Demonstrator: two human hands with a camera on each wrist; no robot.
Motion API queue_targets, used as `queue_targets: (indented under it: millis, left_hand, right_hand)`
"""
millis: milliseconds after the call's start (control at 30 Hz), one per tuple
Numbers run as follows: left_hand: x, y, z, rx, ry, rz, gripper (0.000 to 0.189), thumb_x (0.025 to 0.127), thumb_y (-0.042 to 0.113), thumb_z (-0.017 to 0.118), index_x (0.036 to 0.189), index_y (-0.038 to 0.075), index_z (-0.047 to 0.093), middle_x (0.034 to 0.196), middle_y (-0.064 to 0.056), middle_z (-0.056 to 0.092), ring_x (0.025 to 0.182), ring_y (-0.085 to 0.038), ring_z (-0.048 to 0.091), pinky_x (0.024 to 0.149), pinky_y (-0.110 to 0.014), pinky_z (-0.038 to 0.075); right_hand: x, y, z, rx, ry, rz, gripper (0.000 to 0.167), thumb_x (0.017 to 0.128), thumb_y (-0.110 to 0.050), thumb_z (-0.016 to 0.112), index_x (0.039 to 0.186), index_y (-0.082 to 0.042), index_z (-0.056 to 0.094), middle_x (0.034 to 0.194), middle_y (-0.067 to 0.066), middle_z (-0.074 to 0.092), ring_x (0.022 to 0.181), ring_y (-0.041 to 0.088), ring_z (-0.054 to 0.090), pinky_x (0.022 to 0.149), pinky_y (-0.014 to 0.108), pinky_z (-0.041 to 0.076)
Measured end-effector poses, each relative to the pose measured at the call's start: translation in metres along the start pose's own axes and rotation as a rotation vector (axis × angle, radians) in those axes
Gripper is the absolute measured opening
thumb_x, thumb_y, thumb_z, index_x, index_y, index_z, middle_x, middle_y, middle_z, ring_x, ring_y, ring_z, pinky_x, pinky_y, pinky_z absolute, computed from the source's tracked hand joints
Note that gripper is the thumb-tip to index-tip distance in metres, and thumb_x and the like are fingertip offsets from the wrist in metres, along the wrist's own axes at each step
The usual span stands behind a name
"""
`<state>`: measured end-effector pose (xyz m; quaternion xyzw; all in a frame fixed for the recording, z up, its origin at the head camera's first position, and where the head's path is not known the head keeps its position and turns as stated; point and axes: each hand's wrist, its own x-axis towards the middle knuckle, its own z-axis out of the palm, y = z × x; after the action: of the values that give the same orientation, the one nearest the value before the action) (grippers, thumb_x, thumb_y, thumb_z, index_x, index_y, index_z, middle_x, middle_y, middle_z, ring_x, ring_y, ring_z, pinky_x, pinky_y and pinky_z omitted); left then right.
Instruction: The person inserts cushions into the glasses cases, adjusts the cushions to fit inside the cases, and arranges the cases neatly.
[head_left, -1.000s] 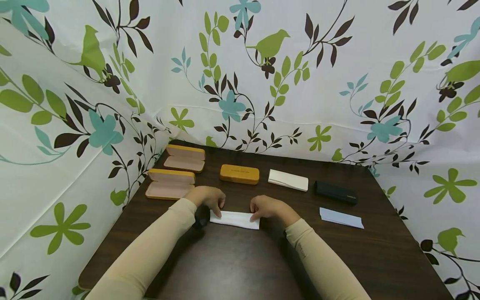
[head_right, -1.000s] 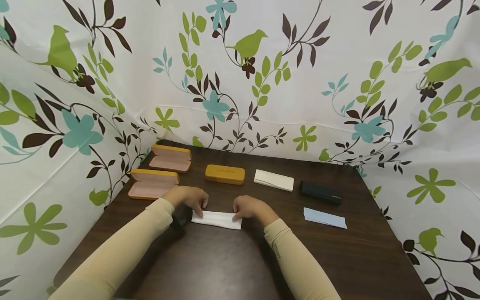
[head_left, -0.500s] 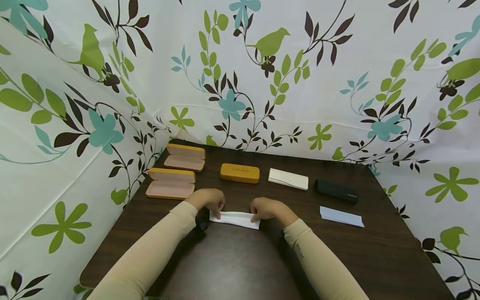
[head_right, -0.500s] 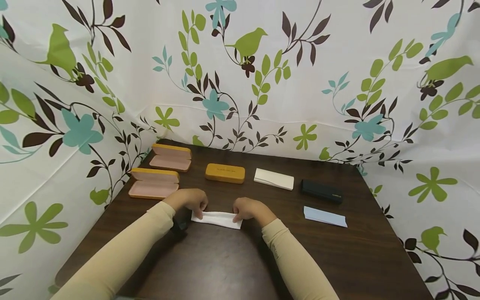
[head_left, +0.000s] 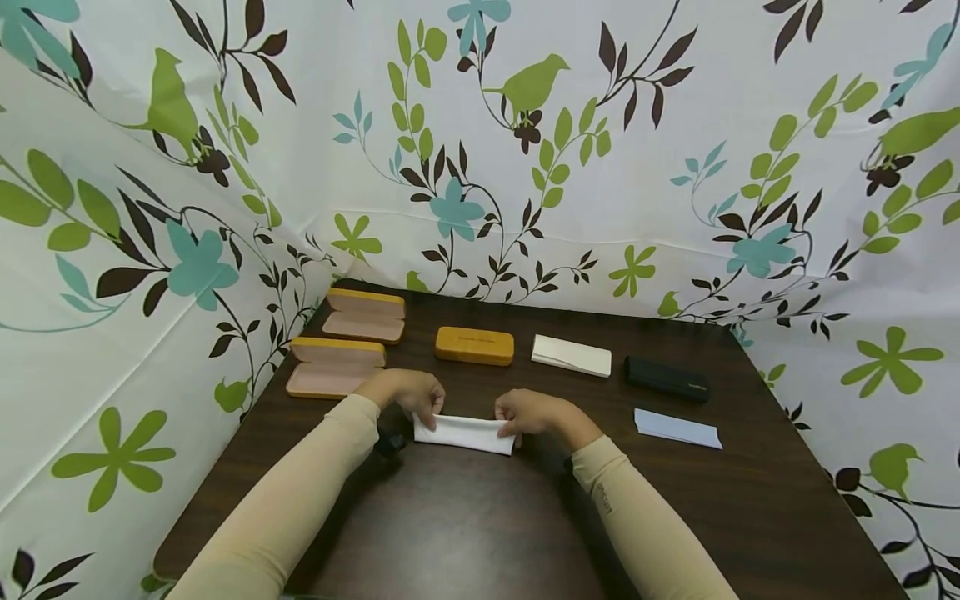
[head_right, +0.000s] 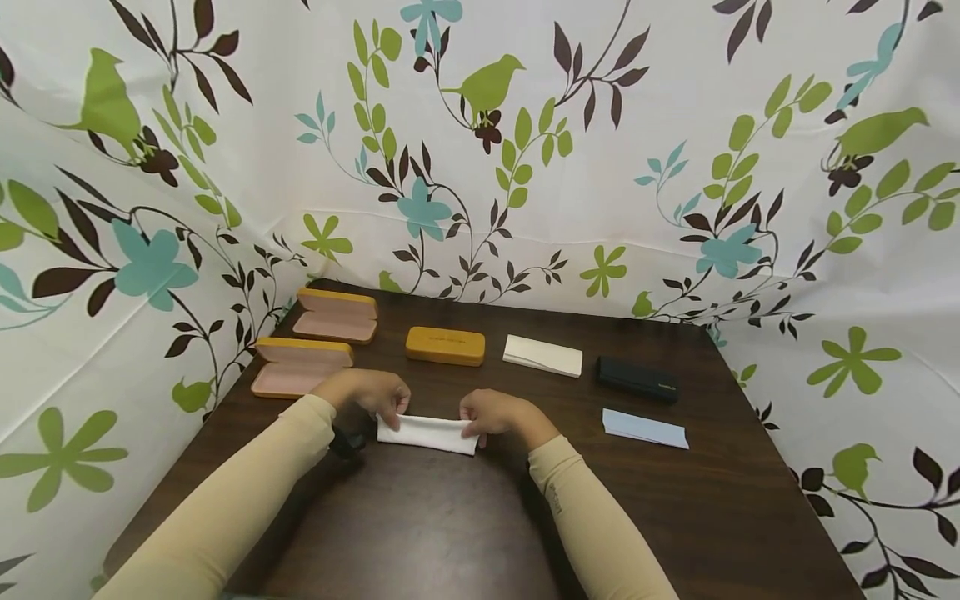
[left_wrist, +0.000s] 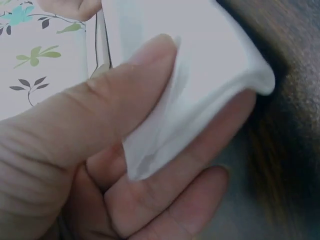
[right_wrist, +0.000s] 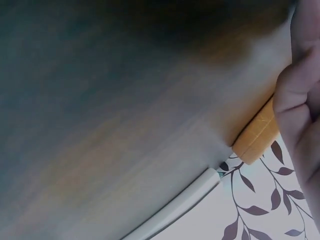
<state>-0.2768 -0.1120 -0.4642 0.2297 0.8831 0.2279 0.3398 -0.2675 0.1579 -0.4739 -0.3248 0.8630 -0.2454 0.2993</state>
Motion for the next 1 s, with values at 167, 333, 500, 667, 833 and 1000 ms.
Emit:
queue_targets:
  millis: [167, 333, 500, 667, 833, 1000]
  left_hand:
    - [0.0, -0.002, 0.0, -0.046, -0.035, -0.021, 0.014, 0.087, 0.012, 0.082, 0.088, 0.01, 0.068, 0.082, 0.001, 0.064, 0.076, -0.012, 0.059, 0.072, -0.029, 0.059]
    - [0.001, -0.005, -0.001, -0.07, -0.068, -0.026, 0.009, 0.089, 0.012, 0.08, 0.085, 0.008, 0.072, 0.082, 0.002, 0.064, 0.078, -0.01, 0.06, 0.075, -0.03, 0.06]
    - [0.002, -0.006, -0.004, -0.088, -0.117, -0.007, 0.009, 0.091, 0.012, 0.077, 0.085, 0.008, 0.072, 0.079, 0.004, 0.061, 0.078, -0.008, 0.058, 0.077, -0.03, 0.06]
    - [0.003, -0.009, -0.007, -0.122, -0.151, -0.009, 0.013, 0.094, 0.012, 0.074, 0.083, 0.011, 0.068, 0.075, 0.005, 0.057, 0.074, -0.008, 0.055, 0.078, -0.031, 0.06]
    - [0.005, -0.011, -0.009, -0.15, -0.147, -0.009, 0.016, 0.095, 0.013, 0.073, 0.081, 0.013, 0.066, 0.072, 0.006, 0.057, 0.07, -0.007, 0.054, 0.077, -0.031, 0.06]
    - [0.006, -0.011, -0.011, -0.152, -0.156, -0.001, 0.014, 0.095, 0.013, 0.072, 0.082, 0.012, 0.066, 0.072, 0.006, 0.058, 0.07, -0.007, 0.056, 0.076, -0.031, 0.061]
  right_hand:
    - [-0.001, 0.003, -0.001, 0.013, -0.004, 0.0, 0.009, 0.093, -0.004, 0.072, 0.086, -0.005, 0.067, 0.074, 0.0, 0.068, 0.063, 0.018, 0.07, 0.056, 0.022, 0.046]
    - [-0.003, 0.005, -0.003, 0.035, -0.034, 0.009, 0.017, 0.095, -0.005, 0.07, 0.078, -0.007, 0.066, 0.069, 0.003, 0.069, 0.063, 0.017, 0.071, 0.058, 0.025, 0.05]
    - [-0.004, 0.005, -0.005, 0.091, -0.061, 0.029, 0.017, 0.097, -0.005, 0.068, 0.08, -0.006, 0.066, 0.073, 0.004, 0.07, 0.066, 0.018, 0.072, 0.066, 0.034, 0.058]
    - [-0.003, 0.007, -0.006, 0.138, -0.088, 0.047, 0.015, 0.098, -0.007, 0.067, 0.083, -0.006, 0.067, 0.075, 0.003, 0.069, 0.065, 0.017, 0.071, 0.067, 0.035, 0.058]
    - [-0.001, 0.011, -0.007, 0.139, -0.105, 0.053, 0.018, 0.098, -0.008, 0.066, 0.081, -0.006, 0.064, 0.075, 0.004, 0.069, 0.065, 0.016, 0.07, 0.065, 0.032, 0.057]
    - [0.0, 0.013, -0.01, 0.136, -0.109, 0.063, 0.019, 0.099, -0.009, 0.066, 0.08, -0.007, 0.063, 0.073, 0.004, 0.068, 0.065, 0.015, 0.07, 0.064, 0.03, 0.057]
